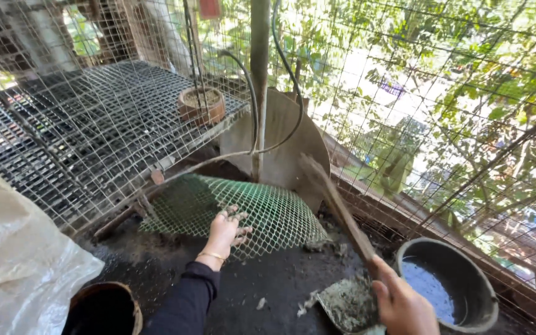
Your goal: The person sits on the ground and uses a small broom to sweep debris off a green plastic mesh screen. The person holds the screen with one hand while sweeping it with the other, working near a metal cage and a bucket of water.
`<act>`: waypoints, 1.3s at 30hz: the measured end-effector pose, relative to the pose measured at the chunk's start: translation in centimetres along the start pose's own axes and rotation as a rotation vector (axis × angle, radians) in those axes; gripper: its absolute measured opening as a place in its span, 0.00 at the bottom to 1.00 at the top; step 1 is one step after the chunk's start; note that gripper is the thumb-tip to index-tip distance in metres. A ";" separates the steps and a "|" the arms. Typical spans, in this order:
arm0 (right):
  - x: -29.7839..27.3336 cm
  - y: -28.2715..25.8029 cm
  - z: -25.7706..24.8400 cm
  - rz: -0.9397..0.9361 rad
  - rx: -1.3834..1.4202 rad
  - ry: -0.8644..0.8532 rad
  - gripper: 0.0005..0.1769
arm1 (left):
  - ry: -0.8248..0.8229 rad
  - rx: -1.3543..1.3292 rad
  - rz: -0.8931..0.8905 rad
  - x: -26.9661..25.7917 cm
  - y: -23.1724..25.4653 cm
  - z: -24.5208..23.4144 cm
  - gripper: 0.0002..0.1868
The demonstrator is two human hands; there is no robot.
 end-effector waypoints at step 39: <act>3.3 -4.9 9.8 -0.083 -0.128 -0.274 0.34 | 0.141 0.163 -0.114 -1.9 1.2 -4.0 0.18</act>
Point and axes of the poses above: each hand's wrist, its own x-axis towards the middle knuckle, its own z-axis out of the palm, y = z × x, the point moved 3 cm from there along x, towards the middle knuckle, and after that the axes turned 9 degrees about -y, right-handed, at the moved point
